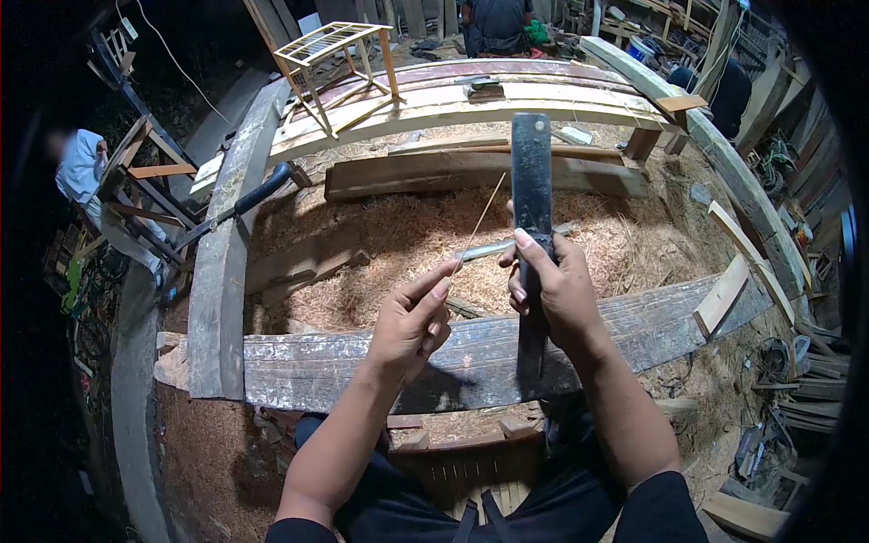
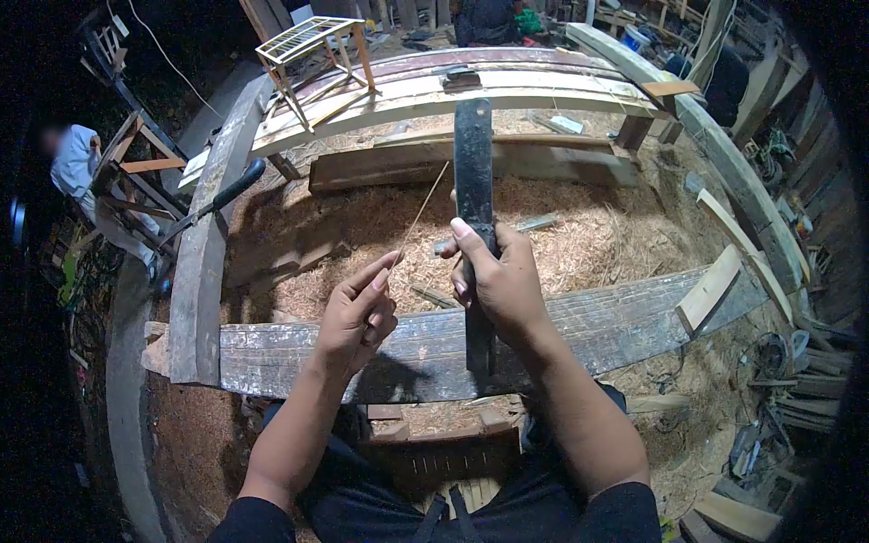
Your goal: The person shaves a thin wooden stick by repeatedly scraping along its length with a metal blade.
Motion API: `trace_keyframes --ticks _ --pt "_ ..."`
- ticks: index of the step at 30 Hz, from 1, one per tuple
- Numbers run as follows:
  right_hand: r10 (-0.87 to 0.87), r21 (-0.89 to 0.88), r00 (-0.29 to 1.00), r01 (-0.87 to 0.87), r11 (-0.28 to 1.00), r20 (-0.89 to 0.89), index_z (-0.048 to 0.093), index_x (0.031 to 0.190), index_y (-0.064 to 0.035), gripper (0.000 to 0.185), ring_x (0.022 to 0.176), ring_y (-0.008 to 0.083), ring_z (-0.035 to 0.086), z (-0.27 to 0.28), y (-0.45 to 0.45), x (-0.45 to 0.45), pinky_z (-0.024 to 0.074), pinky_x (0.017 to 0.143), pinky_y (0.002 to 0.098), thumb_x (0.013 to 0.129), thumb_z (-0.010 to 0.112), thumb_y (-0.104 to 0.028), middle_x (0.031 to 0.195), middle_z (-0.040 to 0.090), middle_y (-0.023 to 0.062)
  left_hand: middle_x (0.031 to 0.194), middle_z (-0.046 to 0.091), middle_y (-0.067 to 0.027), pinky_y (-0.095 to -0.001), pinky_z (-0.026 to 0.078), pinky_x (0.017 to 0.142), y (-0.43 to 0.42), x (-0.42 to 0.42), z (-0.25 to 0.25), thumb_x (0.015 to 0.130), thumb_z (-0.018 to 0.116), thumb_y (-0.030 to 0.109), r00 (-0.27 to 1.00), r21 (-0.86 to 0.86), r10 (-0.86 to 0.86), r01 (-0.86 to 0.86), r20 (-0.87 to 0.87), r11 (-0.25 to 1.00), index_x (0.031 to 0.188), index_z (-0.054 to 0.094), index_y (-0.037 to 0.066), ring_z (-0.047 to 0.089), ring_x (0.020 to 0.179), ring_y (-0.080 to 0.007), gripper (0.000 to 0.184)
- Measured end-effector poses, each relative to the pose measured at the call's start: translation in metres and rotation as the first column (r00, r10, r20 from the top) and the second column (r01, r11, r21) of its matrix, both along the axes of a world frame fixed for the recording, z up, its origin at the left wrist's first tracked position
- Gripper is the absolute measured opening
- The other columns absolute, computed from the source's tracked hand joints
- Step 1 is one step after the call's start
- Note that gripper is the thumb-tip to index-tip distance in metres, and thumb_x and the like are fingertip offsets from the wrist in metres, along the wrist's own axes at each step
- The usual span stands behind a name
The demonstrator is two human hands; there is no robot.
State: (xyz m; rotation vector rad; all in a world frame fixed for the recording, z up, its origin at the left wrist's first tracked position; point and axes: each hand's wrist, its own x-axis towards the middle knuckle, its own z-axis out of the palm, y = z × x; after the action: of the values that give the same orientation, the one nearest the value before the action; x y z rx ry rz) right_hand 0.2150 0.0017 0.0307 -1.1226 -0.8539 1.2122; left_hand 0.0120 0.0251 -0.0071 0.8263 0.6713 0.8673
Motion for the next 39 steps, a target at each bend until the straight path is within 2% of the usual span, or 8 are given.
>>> trace_keyframes --ticks 11,16,19,23,26,33,35,39 --pt "0.151 0.068 0.978 -0.143 0.987 -0.146 0.057 0.096 -0.0011 0.039 0.051 0.0076 0.050 0.003 -0.001 -0.005 0.0393 0.047 0.0233 0.106 0.049 -0.037 0.061 0.051 0.0003 0.059 0.042 0.0034 -0.0204 0.029 0.041 0.001 -0.003 0.002 0.101 0.057 0.013 0.999 0.010 -0.002 0.001 0.047 1.000 0.142 0.051 0.001 0.035 0.044 -0.0043 0.043" --pt "0.056 0.207 0.968 -0.108 0.972 0.244 0.060 0.098 0.0025 0.029 0.070 0.0114 0.057 -0.011 -0.005 -0.017 0.0453 0.056 0.0269 0.104 0.057 -0.025 0.088 0.056 0.0066 0.062 0.051 0.0035 -0.0185 0.031 0.040 0.001 -0.003 0.000 0.101 0.058 0.010 0.990 -0.013 0.065 -0.063 0.124 0.998 0.136 0.055 0.000 0.039 0.044 -0.0026 0.037" --pt "-0.148 0.364 0.793 -0.098 0.926 0.591 0.063 0.097 0.0004 0.019 0.078 0.0158 0.059 -0.008 -0.015 -0.027 0.0485 0.062 0.0291 0.093 0.071 -0.016 0.091 0.056 0.0088 0.064 0.052 0.0034 -0.0184 0.033 0.042 0.001 -0.004 -0.001 0.100 0.059 0.009 0.972 -0.049 0.080 -0.071 0.223 0.996 0.133 0.057 0.000 0.041 0.044 -0.0024 0.035" --pt "-0.254 0.491 0.704 -0.154 0.857 0.664 0.065 0.094 -0.0020 0.021 0.076 0.0226 0.063 -0.007 -0.024 -0.030 0.0524 0.065 0.0349 0.082 0.080 -0.011 0.090 0.056 0.0122 0.063 0.045 0.0051 -0.0195 0.037 0.045 0.002 -0.007 -0.003 0.098 0.060 0.013 0.988 -0.043 0.067 -0.062 0.136 0.997 0.132 0.053 0.000 0.042 0.047 -0.0039 0.037" --pt "-0.356 0.581 0.687 -0.119 0.805 0.634 0.063 0.091 0.0009 0.023 0.068 0.0203 0.062 -0.015 -0.018 -0.026 0.0535 0.060 0.0331 0.081 0.080 -0.011 0.090 0.056 0.0126 0.063 0.046 0.0038 -0.0193 0.036 0.043 -0.002 -0.003 0.005 0.099 0.059 0.013 0.968 -0.066 0.060 -0.045 0.245 0.997 0.113 0.057 0.001 0.041 0.045 -0.0041 0.019" --pt "-0.423 0.609 0.628 -0.104 0.786 0.653 0.064 0.085 0.0024 0.022 0.067 0.0182 0.060 -0.009 -0.016 -0.027 0.0526 0.054 0.0311 0.079 0.080 -0.011 0.086 0.053 0.0113 0.059 0.049 0.0027 -0.0189 0.031 0.040 -0.007 -0.004 0.012 0.098 0.058 0.009 0.950 -0.144 0.088 -0.046 0.299 0.988 0.100 0.062 0.000 0.039 0.042 -0.0033 0.010" --pt "-0.315 0.585 0.662 -0.232 0.777 0.680 0.065 0.085 0.0020 0.021 0.070 0.0187 0.061 -0.012 -0.026 -0.035 0.0528 0.055 0.0312 0.080 0.080 -0.012 0.086 0.053 0.0112 0.060 0.049 0.0029 -0.0184 0.031 0.040 -0.004 -0.011 -0.008 0.099 0.057 0.009 0.938 -0.090 0.050 -0.020 0.342 0.996 0.100 0.062 0.000 0.040 0.042 -0.0029 0.011" --pt "-0.424 0.589 0.647 -0.048 0.807 0.634 0.063 0.083 0.0016 0.023 0.062 0.0183 0.061 -0.012 -0.014 -0.026 0.0516 0.052 0.0326 0.079 0.081 -0.012 0.087 0.054 0.0116 0.061 0.048 0.0036 -0.0185 0.030 0.040 -0.006 -0.006 0.014 0.098 0.060 0.013 0.953 -0.183 0.111 -0.060 0.281 0.981 0.093 0.061 0.001 0.038 0.042 -0.0026 0.013"
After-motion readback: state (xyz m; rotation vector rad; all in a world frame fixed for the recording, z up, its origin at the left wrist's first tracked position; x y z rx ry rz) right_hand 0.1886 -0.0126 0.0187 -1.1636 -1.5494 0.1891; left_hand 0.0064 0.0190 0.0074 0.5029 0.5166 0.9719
